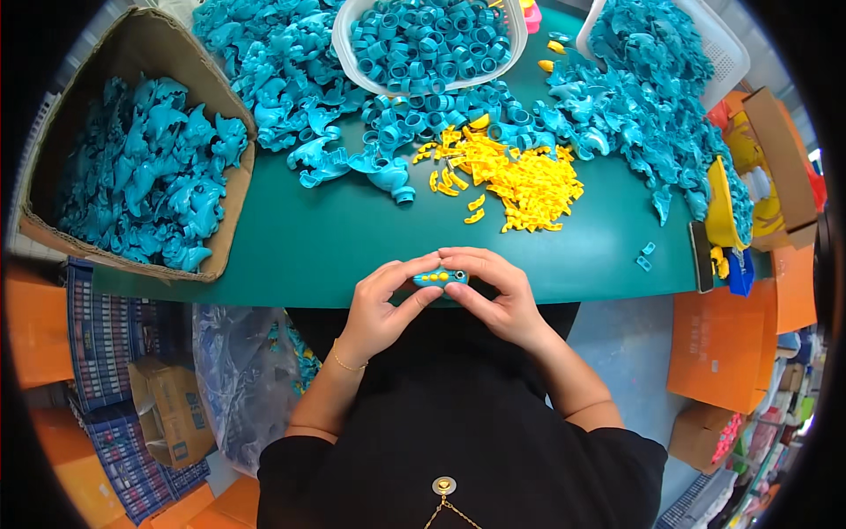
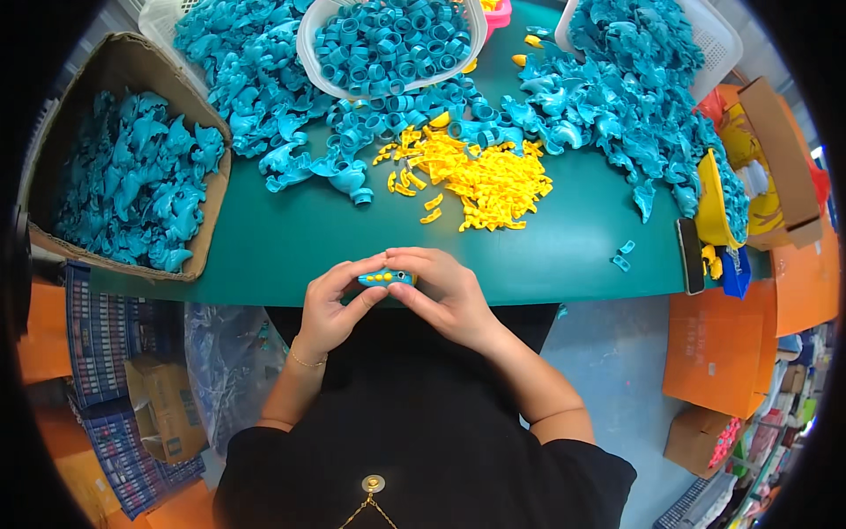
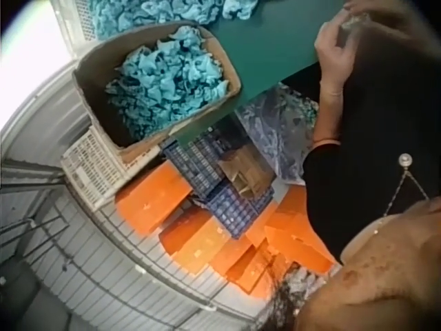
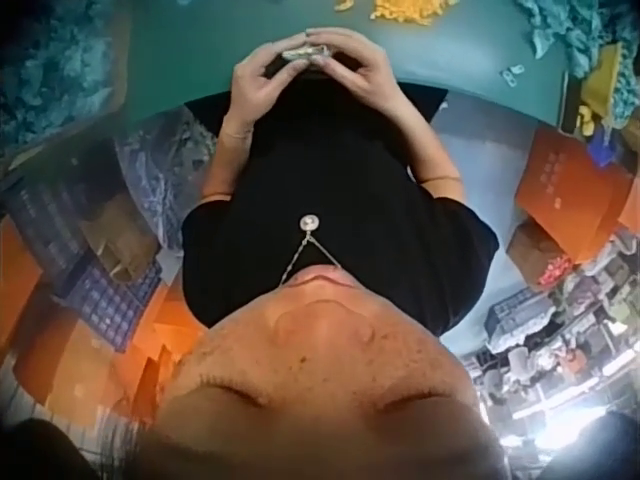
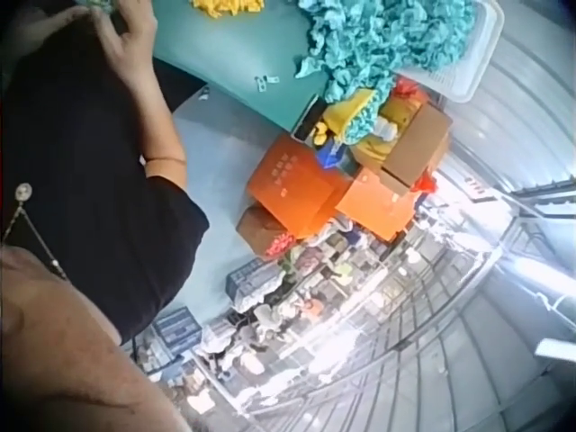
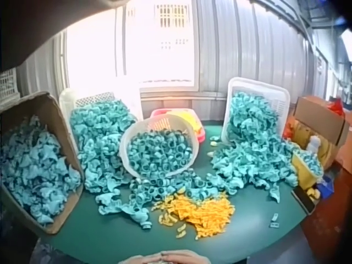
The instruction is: Assembling small plastic toy figurines from component parts.
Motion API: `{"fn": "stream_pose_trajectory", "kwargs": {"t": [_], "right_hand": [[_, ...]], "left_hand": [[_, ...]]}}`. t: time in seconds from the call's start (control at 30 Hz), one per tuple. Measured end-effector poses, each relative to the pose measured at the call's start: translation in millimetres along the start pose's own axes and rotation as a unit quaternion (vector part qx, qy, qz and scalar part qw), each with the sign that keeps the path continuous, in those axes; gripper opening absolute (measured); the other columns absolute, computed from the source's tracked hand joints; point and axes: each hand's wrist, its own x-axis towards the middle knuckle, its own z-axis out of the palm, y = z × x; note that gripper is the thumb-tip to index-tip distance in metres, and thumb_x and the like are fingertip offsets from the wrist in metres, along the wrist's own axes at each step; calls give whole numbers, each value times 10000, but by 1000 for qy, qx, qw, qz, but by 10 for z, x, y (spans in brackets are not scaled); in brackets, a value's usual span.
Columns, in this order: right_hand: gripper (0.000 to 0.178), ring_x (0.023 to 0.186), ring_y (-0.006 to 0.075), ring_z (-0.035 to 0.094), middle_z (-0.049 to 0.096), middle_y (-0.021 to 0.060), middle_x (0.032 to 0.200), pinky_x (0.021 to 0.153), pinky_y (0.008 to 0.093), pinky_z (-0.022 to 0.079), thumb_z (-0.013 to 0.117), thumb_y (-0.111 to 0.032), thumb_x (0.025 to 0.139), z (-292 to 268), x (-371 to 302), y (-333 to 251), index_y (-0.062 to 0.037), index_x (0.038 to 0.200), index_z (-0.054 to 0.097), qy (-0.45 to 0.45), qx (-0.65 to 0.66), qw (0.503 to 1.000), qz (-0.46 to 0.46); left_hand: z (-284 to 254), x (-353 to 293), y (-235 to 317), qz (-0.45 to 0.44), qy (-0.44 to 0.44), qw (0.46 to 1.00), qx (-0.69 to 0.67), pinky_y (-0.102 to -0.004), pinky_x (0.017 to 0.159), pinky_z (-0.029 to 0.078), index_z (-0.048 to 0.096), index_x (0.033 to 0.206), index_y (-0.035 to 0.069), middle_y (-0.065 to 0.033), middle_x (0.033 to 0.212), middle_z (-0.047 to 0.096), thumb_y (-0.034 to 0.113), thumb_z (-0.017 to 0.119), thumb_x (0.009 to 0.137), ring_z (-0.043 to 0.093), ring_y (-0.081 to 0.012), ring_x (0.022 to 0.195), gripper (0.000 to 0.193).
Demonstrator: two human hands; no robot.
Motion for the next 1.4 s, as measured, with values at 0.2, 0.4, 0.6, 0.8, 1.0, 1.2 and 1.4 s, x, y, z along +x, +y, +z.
{"fn": "stream_pose_trajectory", "kwargs": {"t": [0.2,0.4,0.6,0.8,1.0,1.2,1.4], "right_hand": [[274,1160,290,673,718,157,1254,1021,385,514,733,-46,940,64,53,-1,-19,1212,720,-1,-32,998,-49],[350,1041,311,671,700,130,1065,935,378,517,712,-317,983,191,4,-42,5,1118,686,83,18,996,-28],[556,611,344,568,561,134,695,569,413,436,673,-560,951,118,-29,60,-35,785,605,94,-107,985,-97],[466,516,334,510,500,106,582,509,427,386,707,-406,921,121,0,71,-79,640,528,42,-201,971,-123],[390,709,382,629,628,167,745,646,469,474,711,-403,961,-310,310,-70,-32,845,674,-118,-150,982,-1],[266,994,267,652,683,115,1090,878,370,534,774,-194,923,-1104,991,135,-57,1148,743,62,-420,905,4],[348,1194,313,611,631,130,1207,1050,401,489,769,-193,906,-1237,1160,314,-87,1234,722,-13,-431,898,91]], "left_hand": [[17,-117,-95,17,34,999,-5,-289,812,596,737,1234,34,-128,1172,769,31,834,861,716,-173,922,386],[104,-169,-29,-35,44,970,-235,-326,955,583,688,1282,14,-123,1192,725,35,777,938,698,-183,1090,356],[195,-268,-81,-45,40,896,-440,-346,1055,518,605,1326,15,-117,1312,671,86,797,940,646,-193,1193,437],[64,-111,201,-110,-99,978,-145,-311,947,532,603,1328,87,-13,1200,660,265,950,793,631,-140,1091,662],[80,-184,142,-144,-30,948,-283,-275,915,526,620,1271,42,-21,1156,667,162,899,822,631,-95,1035,542],[-52,-225,93,-127,25,952,-279,-254,874,492,607,1238,27,-34,1147,636,148,811,828,596,-90,967,474],[-70,-168,180,-168,-2,943,-288,-225,795,468,600,1186,44,-3,1058,611,108,788,810,563,-53,909,425]]}}
